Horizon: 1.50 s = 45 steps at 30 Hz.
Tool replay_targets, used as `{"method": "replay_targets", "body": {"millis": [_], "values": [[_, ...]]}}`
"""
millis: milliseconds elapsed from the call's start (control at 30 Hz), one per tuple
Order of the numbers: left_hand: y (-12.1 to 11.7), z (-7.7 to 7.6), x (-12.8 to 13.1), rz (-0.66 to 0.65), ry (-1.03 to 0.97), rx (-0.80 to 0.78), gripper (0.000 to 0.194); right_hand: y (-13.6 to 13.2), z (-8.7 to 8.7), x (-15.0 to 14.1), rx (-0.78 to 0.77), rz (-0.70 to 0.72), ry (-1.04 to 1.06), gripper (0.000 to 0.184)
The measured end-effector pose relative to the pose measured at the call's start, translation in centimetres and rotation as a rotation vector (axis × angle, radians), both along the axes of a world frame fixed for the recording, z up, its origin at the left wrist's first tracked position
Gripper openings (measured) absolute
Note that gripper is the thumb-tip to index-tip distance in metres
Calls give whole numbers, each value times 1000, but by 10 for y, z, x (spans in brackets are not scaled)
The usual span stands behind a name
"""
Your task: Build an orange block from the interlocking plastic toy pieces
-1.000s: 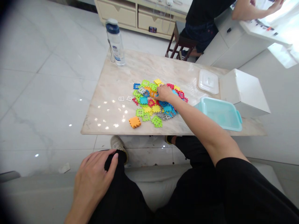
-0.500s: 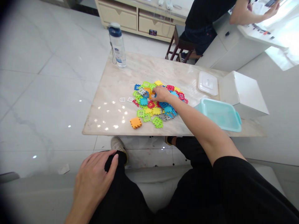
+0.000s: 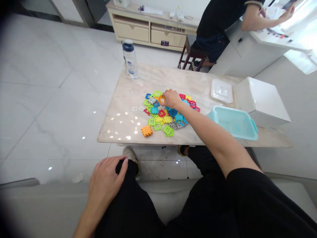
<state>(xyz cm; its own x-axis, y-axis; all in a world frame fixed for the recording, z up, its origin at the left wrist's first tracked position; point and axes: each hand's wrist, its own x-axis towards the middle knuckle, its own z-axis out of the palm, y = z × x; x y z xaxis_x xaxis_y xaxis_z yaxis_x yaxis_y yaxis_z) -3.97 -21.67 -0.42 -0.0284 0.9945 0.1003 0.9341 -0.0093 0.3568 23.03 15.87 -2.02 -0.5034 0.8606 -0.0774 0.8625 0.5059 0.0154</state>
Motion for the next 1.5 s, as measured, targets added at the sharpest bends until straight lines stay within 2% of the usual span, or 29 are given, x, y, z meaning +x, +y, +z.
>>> {"method": "replay_targets", "body": {"millis": [133, 200, 267, 333, 433, 533, 633, 733, 867, 1167, 1333, 1433, 1500], "values": [[0, 2, 0, 31, -16, -13, 32, -21, 28, 15, 31, -23, 156, 49], [-1, 5, 1, 71, -84, 1, 31, -43, 42, 23, 21, -21, 297, 47], [-4, 13, 7, 138, -248, 33, 31, -77, 53, 27, 26, 34, 474, 43], [-10, 27, 20, 212, -469, 75, 32, -119, 59, 26, 71, 133, 633, 40], [-17, 58, 52, 279, -725, 168, 35, -185, 63, 21, 132, 351, 805, 45], [-16, 86, 90, 266, -785, 230, 43, -237, 65, 18, 203, 413, 952, 46], [-10, 103, 121, 240, -724, 236, 44, -266, 69, 17, 231, 461, 1006, 45], [-6, 107, 141, 225, -625, 229, 40, -280, 73, 21, 257, 455, 1029, 45], [-2, 107, 158, 251, -539, 274, 25, -290, 77, 29, 299, 454, 1049, 47], [-1, 108, 166, 216, -516, 283, 30, -298, 85, 39, 323, 418, 1041, 44], [-6, 112, 154, 198, -468, 320, 28, -294, 88, 40, 134, 484, 1110, 56], [-10, 112, 141, 183, -361, 365, 24, -291, 88, 41, -85, 507, 1176, 66], [-14, 110, 135, 171, -258, 389, 23, -292, 88, 39, -257, 456, 1252, 61]]}}
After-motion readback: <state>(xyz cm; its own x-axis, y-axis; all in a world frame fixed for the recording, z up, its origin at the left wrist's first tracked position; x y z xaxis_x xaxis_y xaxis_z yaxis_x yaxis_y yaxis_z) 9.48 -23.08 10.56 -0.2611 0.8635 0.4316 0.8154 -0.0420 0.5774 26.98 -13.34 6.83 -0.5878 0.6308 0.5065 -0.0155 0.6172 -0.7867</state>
